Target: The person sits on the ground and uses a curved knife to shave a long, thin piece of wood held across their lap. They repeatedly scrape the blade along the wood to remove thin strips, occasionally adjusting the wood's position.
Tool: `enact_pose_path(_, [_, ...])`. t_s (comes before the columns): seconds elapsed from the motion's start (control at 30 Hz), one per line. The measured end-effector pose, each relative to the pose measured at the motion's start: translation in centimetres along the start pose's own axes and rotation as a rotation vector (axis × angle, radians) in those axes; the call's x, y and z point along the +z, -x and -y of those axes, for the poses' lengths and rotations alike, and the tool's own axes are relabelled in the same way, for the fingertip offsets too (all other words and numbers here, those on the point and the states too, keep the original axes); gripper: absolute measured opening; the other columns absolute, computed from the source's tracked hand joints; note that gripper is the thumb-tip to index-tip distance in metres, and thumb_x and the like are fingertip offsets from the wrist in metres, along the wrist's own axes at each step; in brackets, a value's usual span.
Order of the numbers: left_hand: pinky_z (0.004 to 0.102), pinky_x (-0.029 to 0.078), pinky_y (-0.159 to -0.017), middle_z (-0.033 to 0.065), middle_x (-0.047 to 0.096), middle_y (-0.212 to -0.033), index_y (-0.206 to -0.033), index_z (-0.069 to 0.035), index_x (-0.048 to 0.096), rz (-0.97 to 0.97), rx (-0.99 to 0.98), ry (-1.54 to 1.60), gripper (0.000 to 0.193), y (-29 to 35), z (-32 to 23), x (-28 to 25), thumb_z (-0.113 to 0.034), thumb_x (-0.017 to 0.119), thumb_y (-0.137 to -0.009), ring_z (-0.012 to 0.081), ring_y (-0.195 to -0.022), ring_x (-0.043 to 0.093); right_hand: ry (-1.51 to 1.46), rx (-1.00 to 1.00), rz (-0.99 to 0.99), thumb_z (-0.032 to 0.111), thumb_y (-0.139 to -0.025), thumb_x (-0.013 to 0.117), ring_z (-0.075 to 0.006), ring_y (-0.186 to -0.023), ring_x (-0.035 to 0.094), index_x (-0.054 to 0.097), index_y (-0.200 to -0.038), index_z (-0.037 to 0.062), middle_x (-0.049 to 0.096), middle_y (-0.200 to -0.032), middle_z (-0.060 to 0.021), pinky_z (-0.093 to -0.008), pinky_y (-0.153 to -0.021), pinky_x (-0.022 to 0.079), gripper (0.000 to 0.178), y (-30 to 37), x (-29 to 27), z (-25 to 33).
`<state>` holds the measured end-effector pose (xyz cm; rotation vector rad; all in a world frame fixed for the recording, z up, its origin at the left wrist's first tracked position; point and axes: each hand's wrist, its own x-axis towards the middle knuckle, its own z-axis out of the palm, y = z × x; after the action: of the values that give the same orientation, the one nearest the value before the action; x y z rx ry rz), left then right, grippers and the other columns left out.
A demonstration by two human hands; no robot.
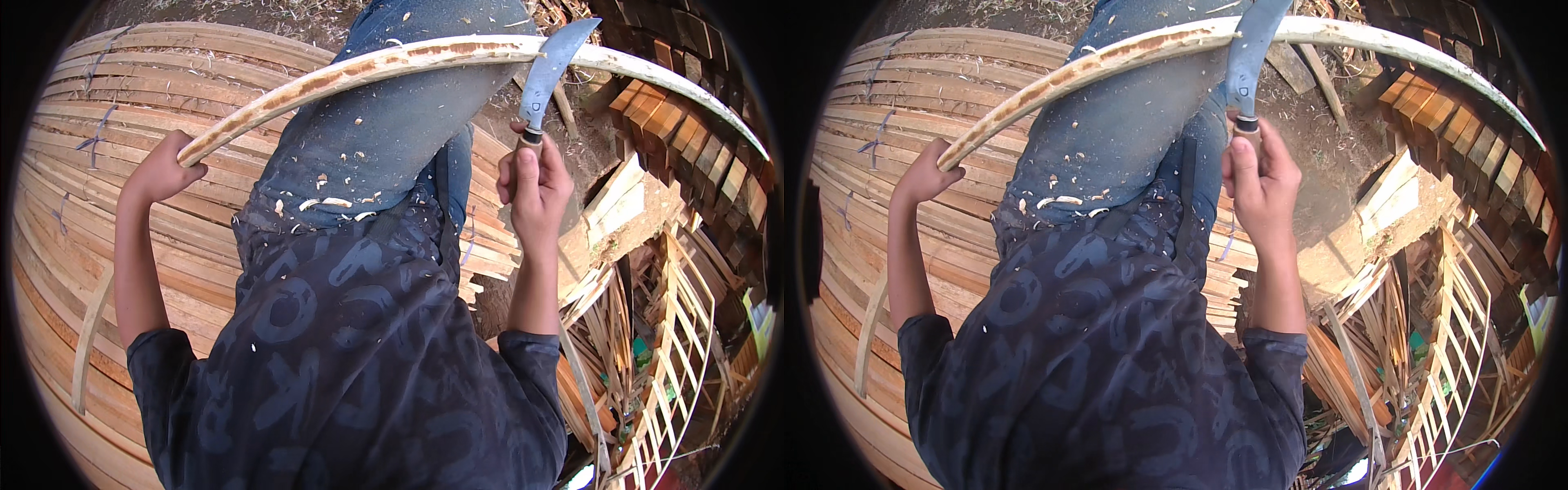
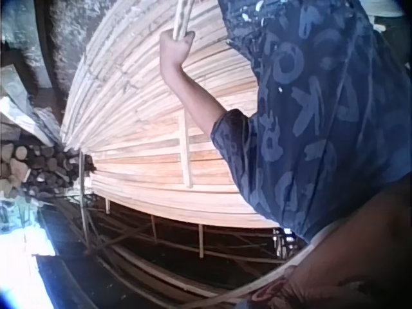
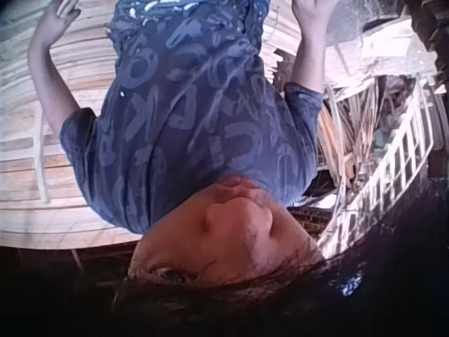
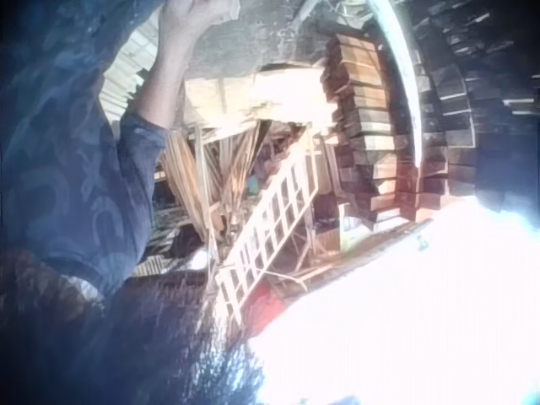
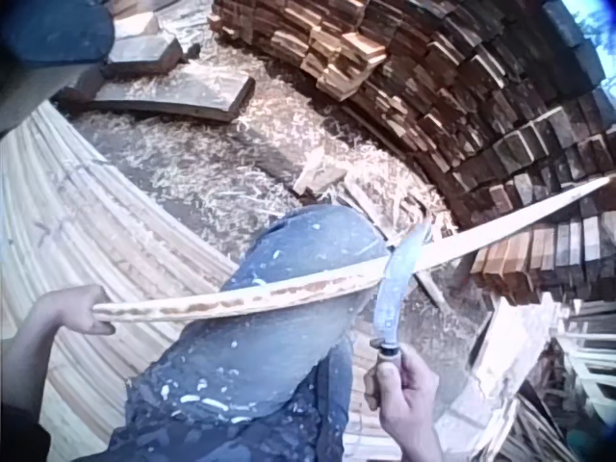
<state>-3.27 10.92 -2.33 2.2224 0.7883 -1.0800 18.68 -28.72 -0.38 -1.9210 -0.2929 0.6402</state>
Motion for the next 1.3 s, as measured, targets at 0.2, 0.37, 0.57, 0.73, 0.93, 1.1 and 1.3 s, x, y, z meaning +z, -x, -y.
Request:
enact_pose_path(0.2, [0.0365, 0.046, -0.083, 0.0198, 0.059, -0.096, -0.1, 0.005, 0.058, -0.023, -0.007, 0.064, 0.044, 0.1, 0.3, 0.3, -0.024, 0.071, -0.071, 0.0315, -0.091, 0.06, -0.354, -0.173, -0.167, 0.018, -0.095, 0.056, -0.0086, -0.053, 0.051, 0.057, -0.117, -0.0012, 0.057, -0.071, -0.0049, -0.0233, -0.049, 0.042, 0.029, -2.2, -2.4, 0.8])
enact_pose_path(0.37, [0.0365, 0.046, -0.083, 0.0197, 0.058, -0.097, -0.1, 0.004, 0.058, -0.028, 0.0, 0.056, 0.041, 0.1, 0.8, 0.7, -0.023, 0.071, -0.071, 0.0315, -0.092, 0.059, 0.282, -0.267, 0.362, 0.014, -0.086, 0.068, -0.0146, -0.064, 0.064, 0.063, -0.114, 0.0005, 0.069, -0.086, -0.0104, -0.0291, -0.059, 0.049, 0.031, -0.1, 0.7, 1.1])
enact_pose_path(0.57, [0.0363, 0.046, -0.083, 0.0205, 0.059, -0.098, -0.099, 0.004, 0.06, -0.027, -0.011, 0.072, 0.044, -0.1, 0.5, 0.4, -0.026, 0.072, -0.07, 0.0321, -0.094, 0.059, 0.141, -0.052, 0.1, 0.017, -0.087, 0.068, -0.0179, -0.065, 0.064, 0.064, -0.112, -0.0005, 0.069, -0.089, -0.0104, -0.0294, -0.065, 0.051, 0.031, -0.4, 0.6, 0.8])
enact_pose_path(0.73, [0.0385, 0.048, -0.072, 0.0238, 0.062, -0.081, -0.081, 0.004, 0.064, -0.077, 0.106, 0.089, 0.032, -0.2, 0.2, 1.3, -0.025, 0.069, -0.068, 0.0343, -0.076, 0.062, -0.287, 0.012, -0.119, 0.016, -0.096, 0.055, -0.0071, -0.05, 0.048, 0.059, -0.118, 0.0003, 0.055, -0.066, -0.0025, -0.0206, -0.044, 0.038, 0.027, -0.3, -0.6, 1.4])
enact_pose_path(0.93, [0.0412, 0.05, -0.064, 0.0227, 0.064, -0.072, -0.077, -0.001, 0.068, -0.084, 0.081, 0.067, 0.027, 1.0, -1.5, 0.2, -0.024, 0.068, -0.063, 0.0357, -0.066, 0.063, 0.292, -0.293, 0.295, 0.011, -0.084, 0.069, -0.024, -0.074, 0.071, 0.065, -0.105, -0.0023, 0.069, -0.078, -0.0171, -0.029, -0.064, 0.051, 0.025, 3.2, 2.2, 4.6])
enact_pose_path(1.1, [0.0431, 0.051, -0.067, 0.0202, 0.066, -0.076, -0.082, -0.005, 0.07, -0.15, 0.108, 0.002, 0.03, 1.5, -2.0, -1.8, -0.03, 0.066, -0.066, 0.0357, -0.073, 0.064, 0.055, -0.107, -0.057, 0.015, -0.087, 0.066, -0.0166, -0.066, 0.065, 0.06, -0.111, -0.0049, 0.067, -0.083, -0.0172, -0.0316, -0.061, 0.05, 0.032, 2.2, 2.3, -0.8])
enact_pose_path(1.3, [0.0426, 0.052, -0.074, 0.021, 0.068, -0.085, -0.087, -0.003, 0.07, -0.168, 0.068, -0.097, 0.036, 1.6, -0.6, -1.9, -0.032, 0.066, -0.067, 0.0352, -0.081, 0.066, -0.077, -0.146, -0.065, 0.012, -0.085, 0.065, -0.0167, -0.078, 0.066, 0.062, -0.109, -0.0059, 0.068, -0.087, -0.0156, -0.0298, -0.066, 0.049, 0.03, 2.5, 2.1, 0.2])
